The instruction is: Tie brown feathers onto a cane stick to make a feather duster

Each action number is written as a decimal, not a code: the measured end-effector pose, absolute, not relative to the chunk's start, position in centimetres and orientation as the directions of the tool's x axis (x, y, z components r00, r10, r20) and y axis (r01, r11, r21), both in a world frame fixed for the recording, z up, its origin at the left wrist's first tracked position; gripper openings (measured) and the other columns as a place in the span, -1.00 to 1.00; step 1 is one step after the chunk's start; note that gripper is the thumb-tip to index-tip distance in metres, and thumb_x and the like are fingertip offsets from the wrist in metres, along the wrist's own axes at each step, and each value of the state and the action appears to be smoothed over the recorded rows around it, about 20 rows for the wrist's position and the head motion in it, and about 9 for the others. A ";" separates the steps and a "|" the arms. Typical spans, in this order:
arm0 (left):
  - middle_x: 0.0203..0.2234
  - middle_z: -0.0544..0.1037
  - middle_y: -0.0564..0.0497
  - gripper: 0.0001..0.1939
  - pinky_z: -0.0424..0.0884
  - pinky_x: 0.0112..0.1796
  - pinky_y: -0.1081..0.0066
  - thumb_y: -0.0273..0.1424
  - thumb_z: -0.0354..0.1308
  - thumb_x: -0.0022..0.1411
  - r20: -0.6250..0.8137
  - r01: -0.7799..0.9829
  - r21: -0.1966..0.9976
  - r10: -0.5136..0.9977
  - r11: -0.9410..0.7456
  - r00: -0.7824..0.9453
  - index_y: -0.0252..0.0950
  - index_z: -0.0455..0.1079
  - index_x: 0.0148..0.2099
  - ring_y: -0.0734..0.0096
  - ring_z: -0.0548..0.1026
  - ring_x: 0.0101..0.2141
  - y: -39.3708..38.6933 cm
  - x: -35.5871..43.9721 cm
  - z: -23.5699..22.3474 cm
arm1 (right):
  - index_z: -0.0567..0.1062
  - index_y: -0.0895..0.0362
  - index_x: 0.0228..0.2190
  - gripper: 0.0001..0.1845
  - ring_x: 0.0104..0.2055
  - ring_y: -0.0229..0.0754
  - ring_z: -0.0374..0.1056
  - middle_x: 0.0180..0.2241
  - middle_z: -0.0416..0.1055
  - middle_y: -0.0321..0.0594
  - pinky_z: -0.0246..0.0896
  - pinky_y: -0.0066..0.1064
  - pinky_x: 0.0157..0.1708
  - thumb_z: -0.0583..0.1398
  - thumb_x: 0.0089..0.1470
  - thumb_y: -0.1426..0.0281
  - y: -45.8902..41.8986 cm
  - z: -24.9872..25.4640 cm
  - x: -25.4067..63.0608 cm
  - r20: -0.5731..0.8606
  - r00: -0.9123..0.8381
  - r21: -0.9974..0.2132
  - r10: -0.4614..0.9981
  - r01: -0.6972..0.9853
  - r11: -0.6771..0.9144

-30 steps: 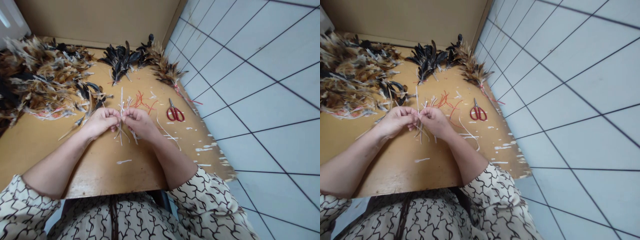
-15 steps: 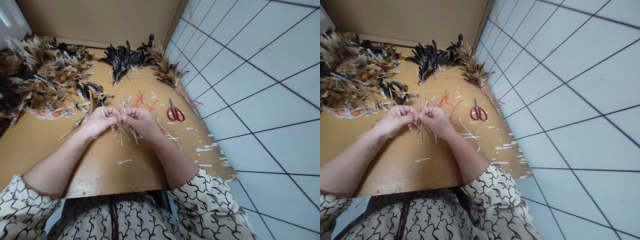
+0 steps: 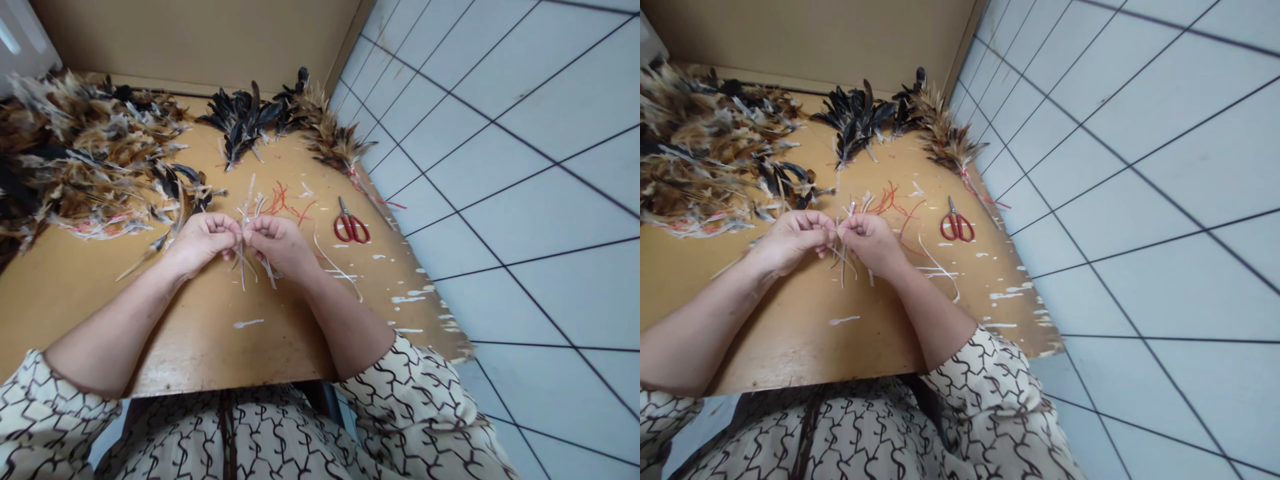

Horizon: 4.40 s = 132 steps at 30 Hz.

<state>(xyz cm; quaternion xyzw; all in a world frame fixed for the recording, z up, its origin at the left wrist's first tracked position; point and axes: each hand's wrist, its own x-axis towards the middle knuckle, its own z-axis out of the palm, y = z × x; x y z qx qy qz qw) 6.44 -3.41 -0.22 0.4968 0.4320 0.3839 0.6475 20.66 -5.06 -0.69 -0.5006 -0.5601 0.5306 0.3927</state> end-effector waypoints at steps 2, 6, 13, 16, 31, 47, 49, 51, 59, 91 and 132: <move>-0.78 0.38 0.13 -0.92 0.19 -0.67 0.58 -0.59 0.08 -0.28 -0.172 -0.070 0.976 0.926 0.207 0.337 -0.35 0.35 -0.62 0.66 0.24 -0.75 -3.4 6.4 -0.2 | 0.32 0.18 -0.57 -0.90 -0.70 -0.45 0.04 -0.73 0.17 -0.46 -0.06 -0.59 -0.69 0.09 -0.06 0.51 -5.1 -0.7 20.7 -0.089 -0.190 -0.988 0.978 0.140 -0.062; -0.78 0.38 0.14 -0.93 0.19 -0.67 0.58 -0.58 0.09 -0.29 -0.165 -0.069 0.977 0.926 0.200 0.340 -0.35 0.36 -0.61 0.66 0.24 -0.74 -3.5 6.4 -0.2 | 0.32 0.17 -0.58 -0.89 -0.70 -0.44 0.05 -0.73 0.15 -0.46 -0.06 -0.59 -0.69 0.09 -0.06 0.51 -5.1 -0.4 20.7 -0.097 -0.187 -0.983 0.977 0.174 -0.065; -0.79 0.38 0.13 -0.94 0.18 -0.68 0.57 -0.55 0.11 -0.31 -0.163 -0.110 0.971 0.927 0.211 0.339 -0.35 0.36 -0.62 0.66 0.23 -0.75 -3.5 6.6 -0.3 | 0.28 0.16 -0.59 -0.88 -0.67 -0.45 0.07 -0.70 0.20 -0.45 -0.03 -0.59 -0.67 0.08 -0.06 0.52 -5.3 -0.1 20.6 -0.041 -0.226 -0.992 0.973 0.127 -0.012; -0.78 0.38 0.12 -0.94 0.18 -0.67 0.57 -0.55 0.12 -0.32 -0.165 -0.151 0.961 0.919 0.231 0.358 -0.35 0.36 -0.62 0.66 0.23 -0.74 -3.6 6.5 -0.3 | 0.28 0.16 -0.56 -0.90 -0.69 -0.46 0.06 -0.71 0.20 -0.46 -0.03 -0.59 -0.67 0.09 -0.05 0.50 -5.4 0.0 20.7 -0.060 -0.241 -0.990 0.969 0.135 -0.028; -0.82 0.26 0.16 -0.96 0.16 -0.66 0.56 -0.54 0.16 -0.26 -0.172 -0.279 0.898 0.855 0.340 0.489 -0.35 0.36 -0.60 0.67 0.15 -0.74 -3.7 6.1 -0.2 | 0.30 0.17 -0.54 -0.90 -0.70 -0.47 0.07 -0.73 0.19 -0.48 -0.03 -0.62 -0.69 0.10 -0.03 0.52 -5.4 0.5 21.3 -0.082 -0.329 -0.991 0.941 0.129 -0.042; -0.69 0.41 0.09 -0.93 0.28 -0.55 0.54 -0.53 0.21 -0.21 -0.181 -0.245 0.918 0.878 0.313 0.443 -0.36 0.36 -0.57 0.63 0.28 -0.65 -3.3 5.9 -0.5 | 0.31 0.16 -0.56 -0.89 -0.71 -0.46 0.06 -0.73 0.20 -0.47 -0.04 -0.60 -0.70 0.13 -0.05 0.44 -5.0 0.0 21.4 -0.090 -0.307 -0.994 0.947 0.092 -0.065; -0.69 0.41 0.10 -0.91 0.27 -0.55 0.55 -0.51 0.23 -0.20 -0.177 -0.239 0.922 0.882 0.303 0.437 -0.36 0.37 -0.55 0.63 0.29 -0.65 -3.3 5.9 -0.5 | 0.31 0.17 -0.57 -0.89 -0.71 -0.46 0.06 -0.72 0.20 -0.47 -0.04 -0.60 -0.70 0.12 -0.05 0.45 -5.0 0.2 21.4 -0.093 -0.303 -0.992 0.949 0.108 -0.063; -0.69 0.41 0.10 -0.89 0.27 -0.56 0.55 -0.48 0.26 -0.19 -0.178 -0.233 0.925 0.885 0.299 0.431 -0.37 0.37 -0.54 0.64 0.29 -0.65 -3.3 5.9 -0.5 | 0.31 0.17 -0.57 -0.89 -0.72 -0.46 0.05 -0.73 0.19 -0.47 -0.05 -0.60 -0.70 0.11 -0.04 0.47 -5.1 0.4 21.3 -0.104 -0.293 -0.989 0.951 0.131 -0.068; -0.72 0.40 0.14 -0.80 0.23 -0.58 0.56 -0.45 0.36 -0.30 -0.141 -0.204 0.952 0.919 0.228 0.368 -0.36 0.41 -0.55 0.64 0.30 -0.67 -3.3 6.1 -0.5 | 0.30 0.16 -0.59 -0.88 -0.69 -0.45 0.03 -0.73 0.16 -0.47 -0.09 -0.58 -0.68 0.10 -0.06 0.50 -5.2 0.4 21.0 -0.071 -0.273 -0.984 0.959 0.175 -0.023; -0.73 0.38 0.11 -0.94 0.28 -0.58 0.54 -0.51 0.20 -0.18 -0.116 -0.116 0.975 0.876 0.191 0.468 -0.35 0.36 -0.59 0.63 0.27 -0.68 -3.4 6.1 -0.3 | 0.31 0.17 -0.61 -0.92 -0.73 -0.47 0.05 -0.77 0.21 -0.48 -0.07 -0.60 -0.70 0.10 -0.17 0.54 -5.1 -0.5 21.0 -0.094 -0.272 -0.995 0.958 -0.018 -0.103; -0.65 0.41 0.13 -0.75 0.22 -0.57 0.52 -0.26 0.28 -0.11 0.010 -0.069 0.998 0.990 0.000 0.142 -0.31 0.37 -0.41 0.60 0.28 -0.64 -3.2 6.4 -1.2 | 0.36 0.16 -0.52 -0.80 -0.69 -0.41 0.05 -0.73 0.15 -0.45 0.01 -0.54 -0.61 0.02 0.10 0.44 -4.7 1.5 23.0 -0.116 -0.188 -0.947 0.975 0.318 -0.052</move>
